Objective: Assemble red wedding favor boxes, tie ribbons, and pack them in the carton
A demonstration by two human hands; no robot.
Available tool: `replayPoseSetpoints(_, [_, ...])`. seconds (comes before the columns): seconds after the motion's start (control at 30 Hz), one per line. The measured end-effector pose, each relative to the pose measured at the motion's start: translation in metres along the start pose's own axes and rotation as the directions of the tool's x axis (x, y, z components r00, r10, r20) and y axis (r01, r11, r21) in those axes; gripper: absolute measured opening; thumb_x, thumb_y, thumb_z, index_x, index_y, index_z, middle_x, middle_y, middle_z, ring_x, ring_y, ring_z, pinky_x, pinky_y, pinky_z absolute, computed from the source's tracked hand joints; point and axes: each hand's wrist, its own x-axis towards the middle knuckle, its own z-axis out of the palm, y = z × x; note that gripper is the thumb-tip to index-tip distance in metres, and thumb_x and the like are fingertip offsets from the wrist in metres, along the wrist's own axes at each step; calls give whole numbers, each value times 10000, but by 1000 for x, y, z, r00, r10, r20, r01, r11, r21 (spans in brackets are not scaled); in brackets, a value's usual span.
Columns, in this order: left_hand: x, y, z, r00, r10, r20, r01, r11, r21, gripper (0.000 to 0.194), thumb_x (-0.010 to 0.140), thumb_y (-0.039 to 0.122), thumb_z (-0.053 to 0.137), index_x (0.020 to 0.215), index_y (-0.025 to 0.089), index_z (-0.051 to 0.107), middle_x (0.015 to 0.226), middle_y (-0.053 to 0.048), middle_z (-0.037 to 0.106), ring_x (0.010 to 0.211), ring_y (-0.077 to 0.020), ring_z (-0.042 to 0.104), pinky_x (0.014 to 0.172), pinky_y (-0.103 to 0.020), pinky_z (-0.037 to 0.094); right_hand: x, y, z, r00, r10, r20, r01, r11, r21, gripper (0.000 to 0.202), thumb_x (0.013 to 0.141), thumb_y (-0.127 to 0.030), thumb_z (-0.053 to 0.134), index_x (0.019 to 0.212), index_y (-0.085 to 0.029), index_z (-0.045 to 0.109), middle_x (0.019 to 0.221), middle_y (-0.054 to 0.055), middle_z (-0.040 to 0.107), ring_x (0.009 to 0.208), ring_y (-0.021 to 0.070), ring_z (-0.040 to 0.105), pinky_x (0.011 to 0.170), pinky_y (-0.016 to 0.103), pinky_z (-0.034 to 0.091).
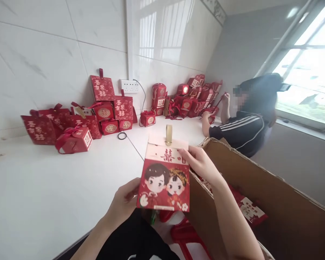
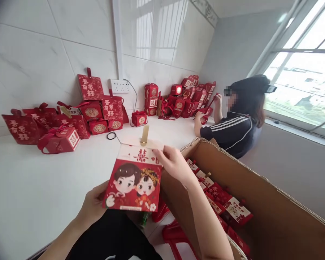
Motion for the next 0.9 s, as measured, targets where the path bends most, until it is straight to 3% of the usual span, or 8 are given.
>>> replayPoseSetpoints(0.13, [9, -6, 19, 972, -11, 235, -6, 997, 71, 288, 807, 339, 623, 1081, 274, 683, 1070, -59, 697, 909, -247, 676, 730, -306, 601, -42, 14, -27, 993, -8, -120, 2, 999, -51, 401, 809, -513, 554, 616, -162, 537, 546, -8, 544, 484, 100, 448, 422, 204, 332])
replayPoseSetpoints(0.47, [30, -21, 77, 891, -26, 454, -14, 996, 85, 333, 794, 320, 638, 1122, 277, 671, 1071, -60, 705, 843, -238, 695, 684, -281, 609, -107, 30, -64, 952, -8, -305, -49, 983, -178, 333, 871, -387, 501, 616, -172, 502, 533, -13, 501, 478, 88, 390, 415, 198, 309])
replayPoseSetpoints(0.6, [35, -25, 93, 834, -9, 552, -71, 990, 124, 358, 829, 291, 594, 1186, 277, 626, 1168, -59, 665, 936, -233, 676, 743, -277, 598, -126, 35, -81, 956, 49, -290, -73, 994, -75, 237, 850, -349, 552, 714, -166, 615, 630, 16, 609, 539, 118, 507, 447, 203, 402])
replayPoseSetpoints(0.7, [48, -25, 111, 828, 91, 553, -208, 966, 152, 379, 859, 271, 542, 1237, 262, 574, 1270, -64, 601, 1066, -219, 626, 883, -301, 550, -141, 40, -111, 949, 112, -296, -91, 992, 84, 199, 736, -345, 695, 834, -171, 693, 789, 50, 693, 659, 171, 607, 556, 261, 505])
replayPoseSetpoints(0.73, [54, -24, 119, 828, 129, 546, -263, 949, 174, 396, 872, 269, 519, 1267, 258, 541, 1301, -66, 578, 1116, -212, 599, 941, -318, 517, -147, 42, -126, 924, 121, -364, -83, 990, 118, 228, 676, -343, 748, 819, -172, 701, 786, 49, 697, 660, 172, 612, 574, 274, 513])
replayPoseSetpoints(0.8, [70, -24, 139, 804, 207, 557, -395, 886, 241, 419, 891, 274, 474, 1309, 245, 486, 1348, -69, 537, 1224, -202, 517, 1052, -363, 419, -159, 48, -158, 811, 148, -566, -80, 986, 143, 277, 581, -340, 809, 762, -175, 680, 737, 33, 683, 633, 156, 603, 573, 286, 502])
replayPoseSetpoints(0.87, [86, -28, 160, 740, 261, 620, -545, 772, 326, 408, 890, 290, 459, 1289, 216, 505, 1379, -78, 507, 1315, -215, 414, 1125, -428, 293, -172, 59, -191, 673, 211, -709, -192, 975, 108, 276, 580, -310, 804, 735, -184, 613, 699, 18, 666, 621, 144, 599, 581, 300, 471])
replayPoseSetpoints(0.9, [93, -32, 169, 705, 263, 658, -605, 708, 364, 408, 879, 301, 471, 1270, 202, 523, 1384, -87, 501, 1332, -233, 388, 1136, -468, 240, -179, 68, -207, 635, 242, -734, -302, 952, 52, 249, 614, -281, 782, 729, -189, 581, 683, 16, 661, 616, 136, 594, 594, 307, 450])
